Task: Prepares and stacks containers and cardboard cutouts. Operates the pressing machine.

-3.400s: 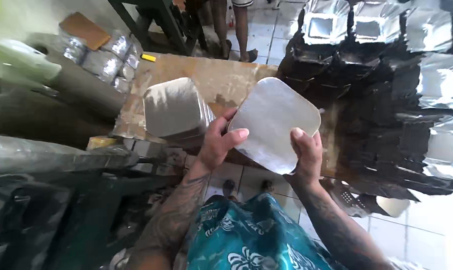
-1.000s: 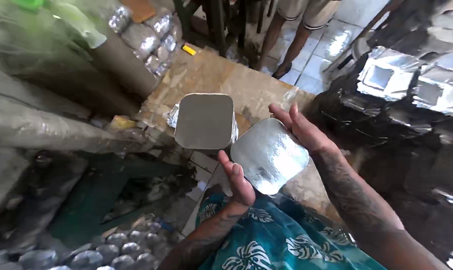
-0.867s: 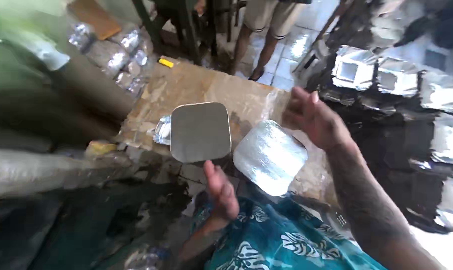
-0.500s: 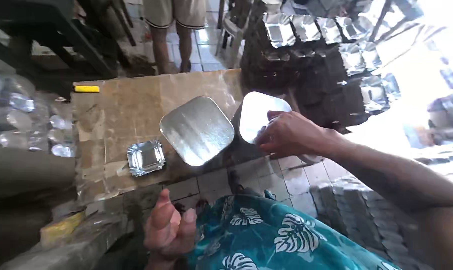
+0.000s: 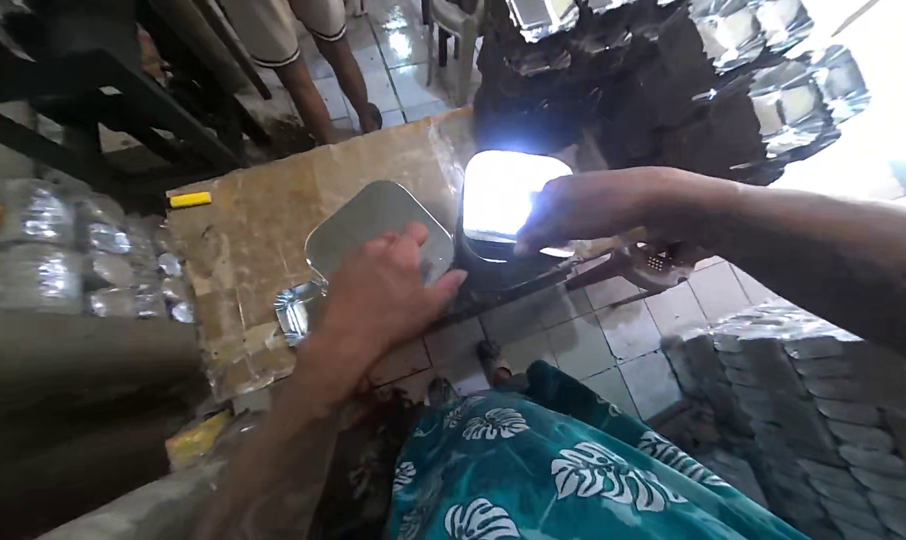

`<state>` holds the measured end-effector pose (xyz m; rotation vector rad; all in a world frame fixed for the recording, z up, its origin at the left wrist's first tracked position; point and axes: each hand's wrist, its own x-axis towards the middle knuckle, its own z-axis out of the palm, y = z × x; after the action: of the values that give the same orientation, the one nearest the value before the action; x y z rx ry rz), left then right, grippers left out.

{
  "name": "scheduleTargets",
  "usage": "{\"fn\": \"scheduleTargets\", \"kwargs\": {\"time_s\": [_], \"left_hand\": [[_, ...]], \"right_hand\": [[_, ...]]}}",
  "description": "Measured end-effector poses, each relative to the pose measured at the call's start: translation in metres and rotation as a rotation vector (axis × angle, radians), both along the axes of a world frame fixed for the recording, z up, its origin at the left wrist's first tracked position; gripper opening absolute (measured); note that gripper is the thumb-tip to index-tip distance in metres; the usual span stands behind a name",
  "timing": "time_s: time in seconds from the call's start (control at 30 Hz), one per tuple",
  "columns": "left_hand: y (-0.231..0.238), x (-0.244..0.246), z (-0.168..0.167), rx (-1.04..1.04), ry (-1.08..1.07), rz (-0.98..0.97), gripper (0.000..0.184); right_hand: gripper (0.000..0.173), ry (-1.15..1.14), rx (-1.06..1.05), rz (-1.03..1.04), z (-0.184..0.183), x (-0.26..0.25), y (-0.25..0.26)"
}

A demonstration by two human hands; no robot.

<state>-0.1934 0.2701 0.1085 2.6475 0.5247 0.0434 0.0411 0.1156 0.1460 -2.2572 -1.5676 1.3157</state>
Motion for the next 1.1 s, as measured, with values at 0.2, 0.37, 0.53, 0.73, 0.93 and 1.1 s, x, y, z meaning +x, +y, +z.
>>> {"fn": "scheduleTargets", "kwargs": {"time_s": [0.2, 0.37, 0.53, 0.73, 0.93, 1.1], "left_hand": [[0.054, 0.032, -0.003, -0.586, 0.415, -0.228, 0.033], [0.062, 0.027, 0.001, -0.827, 0.450, -0.245, 0.039], [0.062, 0.027, -0.002, -0.804, 0.458, -0.252, 0.032], [0.059, 0.020, -0.008, -0.782, 0.320, -0.211, 0.041], [0.009, 0.011, -0.019, -0.104, 0.152, -0.001, 0.060], [-0.037, -0.052, 0.018, -0.114, -0.548, 0.053, 0.043]], "right_hand": [[0.041, -0.022, 0.027, 0.024, 0.002, 0.001, -0.004], [0.045, -0.105, 0.149, 0.101, -0.013, 0.005, -0.010], [0.043, -0.142, 0.142, 0.099, -0.012, 0.002, -0.012], [0.042, -0.206, 0.182, 0.131, -0.010, -0.004, -0.015], [0.022, -0.535, 0.609, 0.191, -0.046, -0.037, -0.036], [0.033, -0.530, 0.977, 0.068, -0.035, -0.053, -0.055]]}}
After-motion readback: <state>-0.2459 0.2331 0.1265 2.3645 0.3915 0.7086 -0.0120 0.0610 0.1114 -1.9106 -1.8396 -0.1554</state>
